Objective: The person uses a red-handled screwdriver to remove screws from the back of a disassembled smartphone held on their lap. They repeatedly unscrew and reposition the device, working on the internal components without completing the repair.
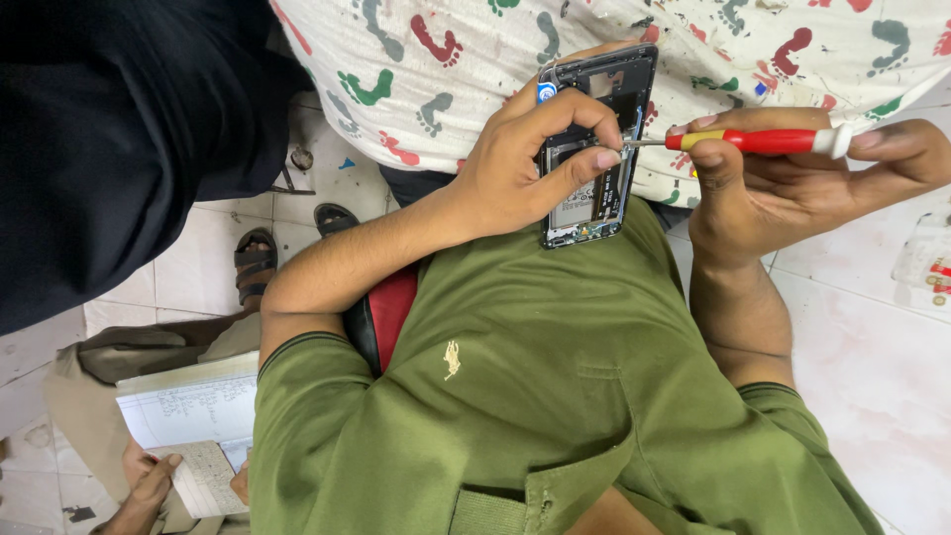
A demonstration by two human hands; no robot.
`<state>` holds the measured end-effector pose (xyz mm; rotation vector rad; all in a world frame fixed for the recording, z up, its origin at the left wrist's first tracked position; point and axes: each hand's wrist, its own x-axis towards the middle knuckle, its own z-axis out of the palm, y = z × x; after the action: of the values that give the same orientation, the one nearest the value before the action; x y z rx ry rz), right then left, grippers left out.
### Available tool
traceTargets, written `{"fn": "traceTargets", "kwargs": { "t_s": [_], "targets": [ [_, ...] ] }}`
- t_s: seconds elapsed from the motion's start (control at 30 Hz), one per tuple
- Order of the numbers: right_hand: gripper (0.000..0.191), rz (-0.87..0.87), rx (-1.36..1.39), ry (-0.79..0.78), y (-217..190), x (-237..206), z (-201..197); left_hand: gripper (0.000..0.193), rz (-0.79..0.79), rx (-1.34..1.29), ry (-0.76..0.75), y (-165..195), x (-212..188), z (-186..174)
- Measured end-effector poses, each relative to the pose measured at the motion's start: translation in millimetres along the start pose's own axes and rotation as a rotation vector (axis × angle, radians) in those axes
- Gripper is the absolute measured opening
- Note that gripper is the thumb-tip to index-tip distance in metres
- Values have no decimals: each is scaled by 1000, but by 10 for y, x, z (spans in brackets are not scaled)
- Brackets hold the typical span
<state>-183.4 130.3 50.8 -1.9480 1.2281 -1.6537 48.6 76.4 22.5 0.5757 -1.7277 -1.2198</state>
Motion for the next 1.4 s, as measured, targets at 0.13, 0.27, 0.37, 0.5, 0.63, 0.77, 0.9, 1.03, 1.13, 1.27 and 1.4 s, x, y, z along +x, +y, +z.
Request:
{"fn": "traceTargets", "kwargs": {
  "t_s": [0.13, 0.27, 0.37, 0.5, 0.63, 0.77, 0.9, 1.03, 1.13, 1.27, 1.4],
  "targets": [
    [68, 13, -2, 1, -43, 27, 8, 17, 101, 13, 9, 8, 2, -11],
    [70, -13, -74, -55, -152, 87, 15, 12, 80, 52, 45, 13, -13, 22],
    [71, -7, -130, -114, -279, 88, 15, 14, 51, 73, 43, 2, -22, 33],
    [72, 7, -144, -114, -323, 41, -2, 17, 11, 59, -27, -52, -8, 18],
    [67, -4, -185, -94, -195, -62, -74, 26, 25, 0, -66, -124, 8, -3],
    [54, 7, -82, -29, -23, -196, -133, 28, 17, -24, -89, -177, 15, -18],
    [47, -18, -80, -11, 47, -280, -145, 30, 21, -43, -106, -201, 18, -24],
    [38, 11, -113, -18, -8, -289, -134, 33, 13, -55, -115, -205, 17, -28],
    [32, 69, -92, -19, -84, -278, -132, 32, 12, -62, -117, -203, 16, -32],
    [32, 74, -83, 12, -126, -256, -103, 31, 13, -70, -117, -203, 18, -34],
    [32, 60, -109, 14, -154, -213, -80, 30, 26, -65, -112, -207, 24, -33]
  ]
}}
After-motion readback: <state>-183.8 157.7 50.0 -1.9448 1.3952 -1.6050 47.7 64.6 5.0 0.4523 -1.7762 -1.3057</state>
